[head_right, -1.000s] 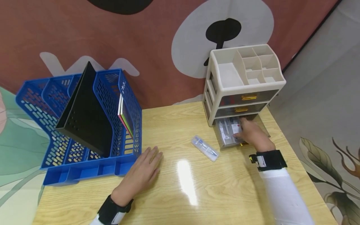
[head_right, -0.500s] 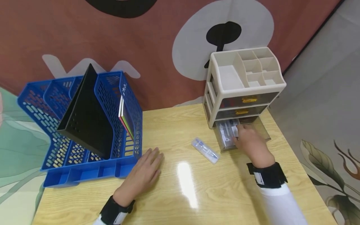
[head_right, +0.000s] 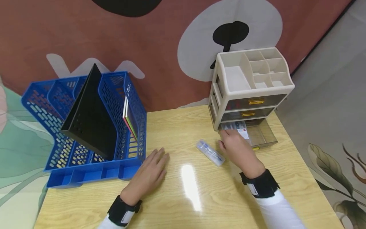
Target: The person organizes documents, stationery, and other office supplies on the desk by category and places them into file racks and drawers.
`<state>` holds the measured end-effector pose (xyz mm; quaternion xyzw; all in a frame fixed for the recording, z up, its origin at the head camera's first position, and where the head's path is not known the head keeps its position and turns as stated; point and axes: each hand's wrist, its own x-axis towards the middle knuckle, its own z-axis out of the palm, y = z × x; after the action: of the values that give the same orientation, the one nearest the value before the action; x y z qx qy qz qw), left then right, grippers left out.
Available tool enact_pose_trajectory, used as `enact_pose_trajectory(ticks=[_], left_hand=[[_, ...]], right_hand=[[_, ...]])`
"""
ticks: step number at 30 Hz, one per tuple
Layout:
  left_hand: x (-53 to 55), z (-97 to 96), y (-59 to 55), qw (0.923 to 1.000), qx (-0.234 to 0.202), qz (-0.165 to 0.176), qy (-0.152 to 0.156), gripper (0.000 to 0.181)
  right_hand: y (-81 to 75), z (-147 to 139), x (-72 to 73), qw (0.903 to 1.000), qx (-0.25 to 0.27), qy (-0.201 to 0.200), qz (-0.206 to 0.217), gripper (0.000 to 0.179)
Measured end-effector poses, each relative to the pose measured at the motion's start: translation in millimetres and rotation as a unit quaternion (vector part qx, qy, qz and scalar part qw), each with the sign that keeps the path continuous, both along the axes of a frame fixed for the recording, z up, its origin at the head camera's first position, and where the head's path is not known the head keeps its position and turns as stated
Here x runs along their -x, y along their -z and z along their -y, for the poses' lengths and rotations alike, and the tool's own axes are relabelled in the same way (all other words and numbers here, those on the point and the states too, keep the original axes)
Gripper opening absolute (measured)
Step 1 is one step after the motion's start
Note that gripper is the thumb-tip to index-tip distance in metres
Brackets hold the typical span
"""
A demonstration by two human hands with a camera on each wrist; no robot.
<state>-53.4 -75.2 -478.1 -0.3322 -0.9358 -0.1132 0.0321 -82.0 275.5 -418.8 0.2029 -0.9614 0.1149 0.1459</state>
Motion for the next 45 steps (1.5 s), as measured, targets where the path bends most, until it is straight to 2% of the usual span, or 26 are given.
enact_pose_trajectory(ticks=[3, 7, 11, 15, 20, 25, 28, 36, 45], left_hand=[[2.4, -3.0, -0.4, 1.0000, -0.002, -0.005, 0.001, 0.054], [4.2, -6.6, -1.7, 1.0000, -0.005, 0.006, -0.005, 0.055], [5.0, -9.7, -2.0, 0.9997, -0.009, 0.020, -0.009, 0.055], [5.5, -11.3, -0.5, 0.9994, -0.007, 0.031, -0.014, 0.054], [6.2, -13.9, 2.4, 0.9992, -0.012, 0.033, -0.017, 0.055], [5.5, -17.9, 3.4, 0.9988, -0.019, 0.043, -0.014, 0.055], [4.9, -19.6, 3.2, 0.9987, -0.016, 0.047, -0.013, 0.056], [4.4, -21.7, 2.4, 0.9989, -0.016, 0.042, -0.010, 0.056], [3.7, -25.9, -0.7, 0.9993, -0.017, 0.032, 0.012, 0.059]], right_hand=[[4.0, 5, -0.2, 1.0000, 0.004, 0.001, -0.008, 0.022], [10.1, 12, -0.7, 0.9998, 0.014, -0.013, -0.009, 0.031], [18.1, 19, -4.8, 0.9986, 0.030, -0.033, 0.028, 0.038], [28.0, 25, -12.5, 0.9958, 0.045, -0.028, 0.075, 0.048], [42.6, 32, -19.6, 0.9959, 0.007, -0.007, 0.089, 0.062], [55.2, 40, -26.3, 0.9964, -0.029, 0.007, 0.079, 0.059], [59.9, 44, -29.5, 0.9972, -0.026, 0.009, 0.069, 0.056], [61.8, 51, -35.3, 0.9964, -0.004, 0.020, 0.083, 0.058], [54.1, 50, -39.5, 0.9953, 0.008, -0.010, 0.096, 0.061]])
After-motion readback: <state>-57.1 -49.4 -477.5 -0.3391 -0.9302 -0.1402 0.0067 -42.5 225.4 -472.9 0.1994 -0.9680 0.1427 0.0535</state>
